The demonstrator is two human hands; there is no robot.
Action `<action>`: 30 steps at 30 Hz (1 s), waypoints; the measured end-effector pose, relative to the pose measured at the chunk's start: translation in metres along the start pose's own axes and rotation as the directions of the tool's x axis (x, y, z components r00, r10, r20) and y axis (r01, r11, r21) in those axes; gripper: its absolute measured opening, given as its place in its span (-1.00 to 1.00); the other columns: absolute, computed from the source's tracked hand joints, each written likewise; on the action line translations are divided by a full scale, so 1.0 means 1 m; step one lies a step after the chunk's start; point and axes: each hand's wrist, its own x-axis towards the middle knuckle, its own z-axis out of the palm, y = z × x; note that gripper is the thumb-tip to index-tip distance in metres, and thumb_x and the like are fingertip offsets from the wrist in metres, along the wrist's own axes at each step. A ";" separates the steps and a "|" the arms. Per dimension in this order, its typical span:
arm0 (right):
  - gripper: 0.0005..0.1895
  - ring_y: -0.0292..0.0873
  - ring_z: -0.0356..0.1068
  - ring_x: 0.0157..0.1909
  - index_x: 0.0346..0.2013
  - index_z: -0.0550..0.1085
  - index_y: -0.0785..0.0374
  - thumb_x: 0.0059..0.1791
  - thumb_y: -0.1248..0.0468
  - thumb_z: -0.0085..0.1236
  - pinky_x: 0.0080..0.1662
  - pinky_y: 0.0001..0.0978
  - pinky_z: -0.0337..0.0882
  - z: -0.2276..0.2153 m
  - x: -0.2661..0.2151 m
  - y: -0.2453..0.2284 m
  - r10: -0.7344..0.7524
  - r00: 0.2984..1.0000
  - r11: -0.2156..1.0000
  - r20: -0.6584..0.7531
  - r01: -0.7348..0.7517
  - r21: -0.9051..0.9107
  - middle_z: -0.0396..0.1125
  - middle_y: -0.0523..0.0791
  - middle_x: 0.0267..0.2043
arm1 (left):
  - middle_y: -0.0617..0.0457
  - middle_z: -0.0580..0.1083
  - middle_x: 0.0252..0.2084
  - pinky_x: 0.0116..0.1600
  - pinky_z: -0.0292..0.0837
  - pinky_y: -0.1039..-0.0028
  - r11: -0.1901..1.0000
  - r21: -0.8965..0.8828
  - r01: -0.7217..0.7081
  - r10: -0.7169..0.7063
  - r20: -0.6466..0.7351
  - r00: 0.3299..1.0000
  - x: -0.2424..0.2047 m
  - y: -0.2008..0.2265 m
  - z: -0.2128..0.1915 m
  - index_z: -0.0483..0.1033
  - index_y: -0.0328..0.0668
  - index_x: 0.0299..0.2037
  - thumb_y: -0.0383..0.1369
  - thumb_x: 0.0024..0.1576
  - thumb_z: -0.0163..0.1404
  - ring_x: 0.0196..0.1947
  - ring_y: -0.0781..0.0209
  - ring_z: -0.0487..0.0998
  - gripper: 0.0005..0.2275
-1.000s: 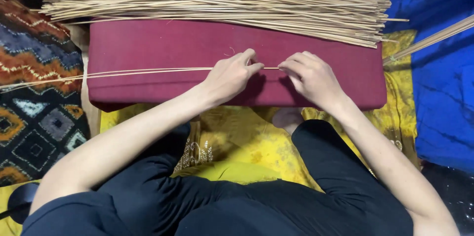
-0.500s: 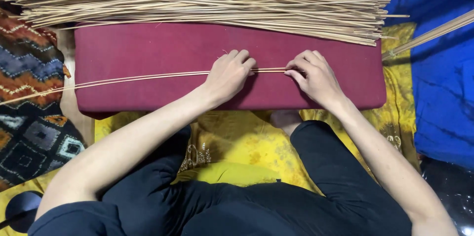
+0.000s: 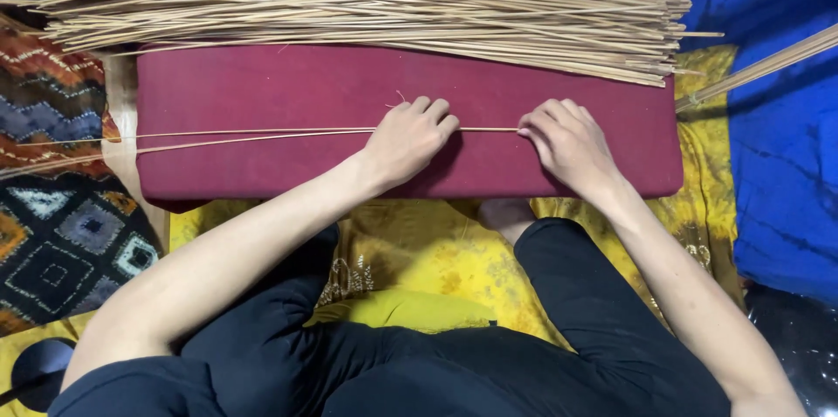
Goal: Bundling thin wooden sticks together using a thin tie or string.
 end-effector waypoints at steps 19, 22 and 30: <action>-0.83 0.08 0.40 -0.07 -0.03 0.55 0.14 0.10 0.21 0.24 -0.09 -0.09 0.42 -0.004 0.105 -0.018 -0.082 0.994 0.997 -0.068 0.082 -0.008 0.35 -0.07 -0.14 | 0.00 0.42 -0.19 -0.15 0.36 0.30 0.993 0.105 0.052 -0.034 -0.167 0.985 0.028 -0.062 -0.031 0.56 -0.16 -0.14 -0.47 0.05 0.09 -0.18 0.00 0.50 -0.82; -0.78 0.11 0.37 0.00 0.02 0.53 0.21 0.09 0.27 0.27 -0.04 -0.08 0.40 0.002 0.134 -0.024 -0.101 0.964 0.995 -0.244 0.105 0.003 0.32 -0.03 -0.02 | 0.04 0.38 -0.17 -0.22 0.32 0.30 0.979 0.146 0.142 -0.100 -0.260 0.960 0.042 -0.089 -0.016 0.53 -0.14 -0.13 -0.50 0.02 0.09 -0.21 0.02 0.48 -0.79; -0.89 -0.06 0.27 -0.01 -0.16 0.60 0.31 0.05 0.36 0.37 0.05 -0.22 0.22 0.007 0.148 -0.030 -0.018 0.891 1.000 -0.454 0.020 -0.001 0.38 -0.09 -0.03 | 0.06 0.43 -0.11 -0.03 0.29 0.34 0.973 0.082 0.217 -0.154 -0.472 0.868 0.045 -0.106 -0.013 0.51 -0.16 -0.18 -0.39 0.12 0.03 -0.15 0.10 0.41 -0.89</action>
